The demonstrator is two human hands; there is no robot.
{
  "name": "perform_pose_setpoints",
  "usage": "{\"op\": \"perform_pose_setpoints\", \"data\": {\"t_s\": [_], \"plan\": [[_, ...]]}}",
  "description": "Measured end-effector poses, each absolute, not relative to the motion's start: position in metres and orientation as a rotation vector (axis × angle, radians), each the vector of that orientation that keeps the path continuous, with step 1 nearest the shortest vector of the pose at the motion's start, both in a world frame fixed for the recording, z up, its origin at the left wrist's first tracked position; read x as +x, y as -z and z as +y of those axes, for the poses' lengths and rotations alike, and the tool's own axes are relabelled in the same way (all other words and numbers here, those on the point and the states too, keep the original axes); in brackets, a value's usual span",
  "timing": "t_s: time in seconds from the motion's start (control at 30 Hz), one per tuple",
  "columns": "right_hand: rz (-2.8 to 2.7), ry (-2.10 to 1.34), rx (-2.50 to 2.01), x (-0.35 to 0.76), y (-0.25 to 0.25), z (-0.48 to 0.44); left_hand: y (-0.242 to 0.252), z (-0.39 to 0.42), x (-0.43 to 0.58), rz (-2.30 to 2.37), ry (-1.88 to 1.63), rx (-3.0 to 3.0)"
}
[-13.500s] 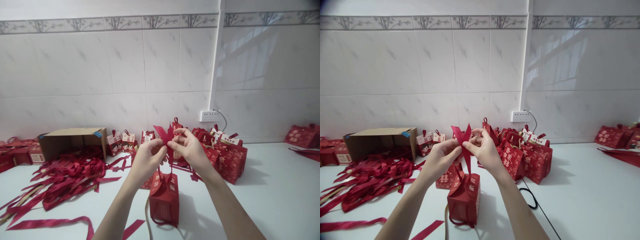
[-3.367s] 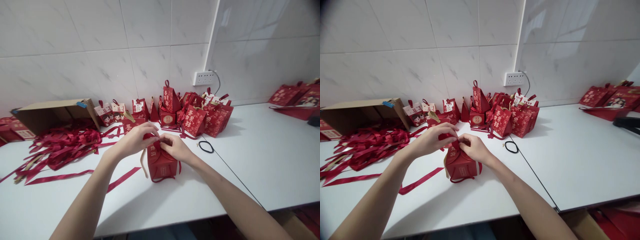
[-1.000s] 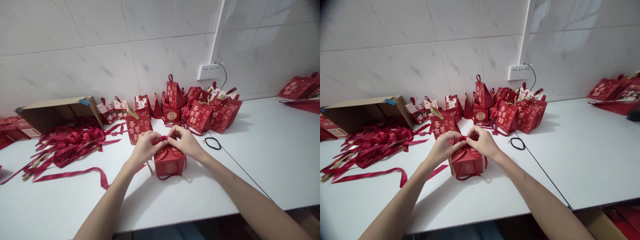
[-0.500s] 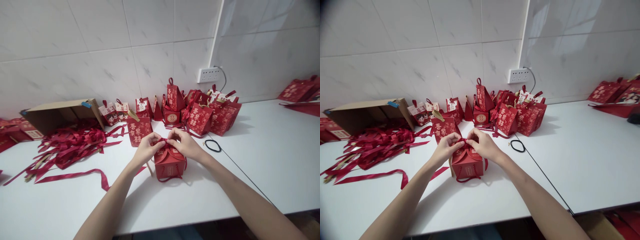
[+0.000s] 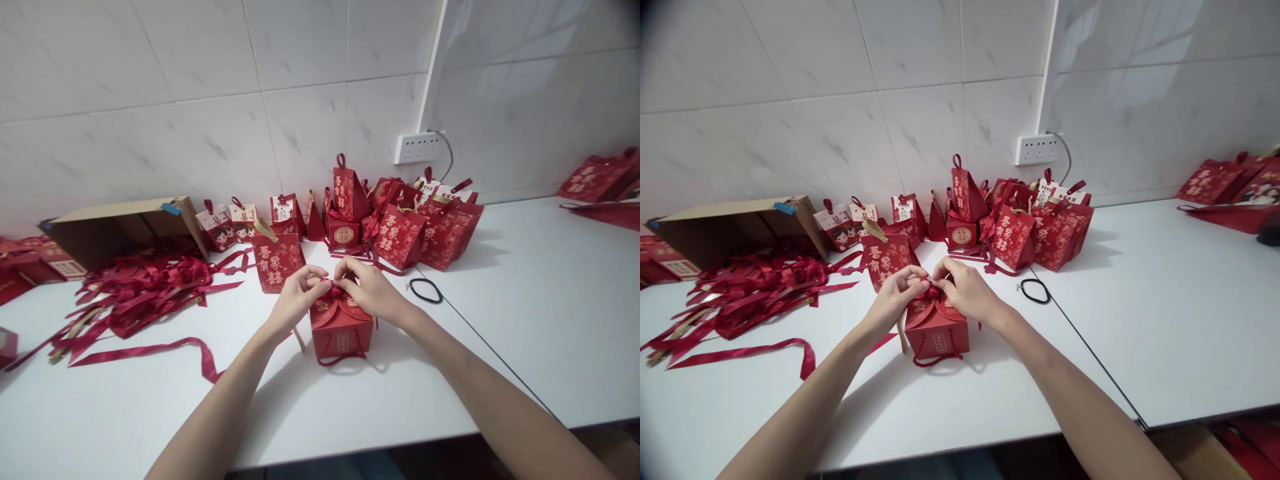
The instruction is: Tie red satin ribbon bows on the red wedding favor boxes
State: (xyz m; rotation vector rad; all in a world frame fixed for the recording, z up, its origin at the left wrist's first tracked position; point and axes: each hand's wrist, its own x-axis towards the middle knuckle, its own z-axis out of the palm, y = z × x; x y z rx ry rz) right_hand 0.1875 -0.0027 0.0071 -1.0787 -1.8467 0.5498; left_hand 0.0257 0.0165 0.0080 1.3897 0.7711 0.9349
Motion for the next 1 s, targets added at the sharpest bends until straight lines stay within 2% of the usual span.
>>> {"op": "perform_pose_setpoints", "data": {"t_s": [0.13, 0.33, 0.63, 1.0], "plan": [[-1.837, -0.541, -1.081, 0.189, -0.009, -0.002, -0.008, 0.017, 0.026, 0.847, -0.963, 1.431], [-1.811, -0.739, -0.990, 0.198, -0.018, -0.004, -0.010, 0.020, 0.021, 0.860, -0.962, 1.430], [-1.886, -0.552, -1.002, 0.200, -0.018, -0.002, -0.012, 0.022, 0.018, 0.838, -0.896, 1.424], [-1.847, -0.681, -1.051, 0.209, -0.021, -0.002, -0.023, 0.025, 0.008, 0.983, -0.829, 1.652]]}}
